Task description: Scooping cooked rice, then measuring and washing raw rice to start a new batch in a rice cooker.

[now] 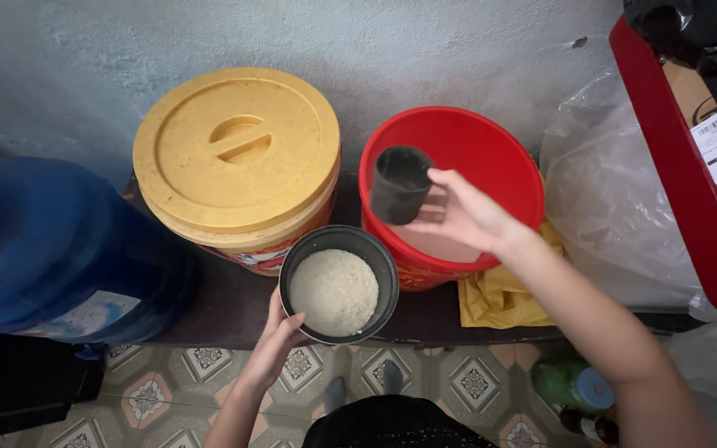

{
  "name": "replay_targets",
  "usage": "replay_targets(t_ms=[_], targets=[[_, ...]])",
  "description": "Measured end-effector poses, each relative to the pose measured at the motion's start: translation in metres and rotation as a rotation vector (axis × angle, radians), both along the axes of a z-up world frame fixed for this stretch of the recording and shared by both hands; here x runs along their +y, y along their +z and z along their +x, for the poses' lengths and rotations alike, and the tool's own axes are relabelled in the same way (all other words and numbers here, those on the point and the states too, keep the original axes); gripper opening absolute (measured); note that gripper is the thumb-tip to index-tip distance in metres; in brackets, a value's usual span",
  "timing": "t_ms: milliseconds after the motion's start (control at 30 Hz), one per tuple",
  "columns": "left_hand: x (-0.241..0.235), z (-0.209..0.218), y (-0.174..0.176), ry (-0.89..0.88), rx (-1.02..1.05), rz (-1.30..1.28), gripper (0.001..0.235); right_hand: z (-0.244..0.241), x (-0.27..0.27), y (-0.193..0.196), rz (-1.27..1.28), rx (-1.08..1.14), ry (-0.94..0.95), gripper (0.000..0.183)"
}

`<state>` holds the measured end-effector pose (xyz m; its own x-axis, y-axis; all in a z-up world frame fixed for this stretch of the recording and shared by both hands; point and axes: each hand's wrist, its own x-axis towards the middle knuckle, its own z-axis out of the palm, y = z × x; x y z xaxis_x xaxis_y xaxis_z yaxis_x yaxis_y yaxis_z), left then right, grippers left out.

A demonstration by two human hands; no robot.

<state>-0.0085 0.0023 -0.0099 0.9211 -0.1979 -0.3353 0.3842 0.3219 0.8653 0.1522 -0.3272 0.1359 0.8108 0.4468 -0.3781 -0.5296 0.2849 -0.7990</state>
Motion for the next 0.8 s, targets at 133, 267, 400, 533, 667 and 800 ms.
replay_targets(t_ms=[133,267,400,533,667,800], targets=[[0.001,-0.001,0.010,0.010,-0.014,0.017,0.084,0.021,-0.025,-0.020,-0.081,-0.093,-0.123,0.069],[0.005,-0.007,-0.002,0.028,-0.066,0.050,0.091,0.044,-0.054,-0.057,-0.731,-0.455,-0.231,0.078],[0.007,-0.008,-0.016,0.058,-0.299,0.171,0.096,0.057,-0.082,-0.113,-1.302,-0.799,-0.091,0.076],[0.010,-0.013,-0.029,0.083,-0.307,0.171,0.095,0.051,-0.070,-0.120,-1.388,-0.758,0.021,0.078],[0.012,-0.013,-0.035,0.093,-0.154,0.076,0.090,0.048,-0.053,-0.110,-1.462,-0.948,0.138,0.075],[0.011,-0.013,-0.031,0.088,-0.090,0.025,0.086,0.045,-0.042,-0.104,-1.540,-0.924,0.336,0.071]])
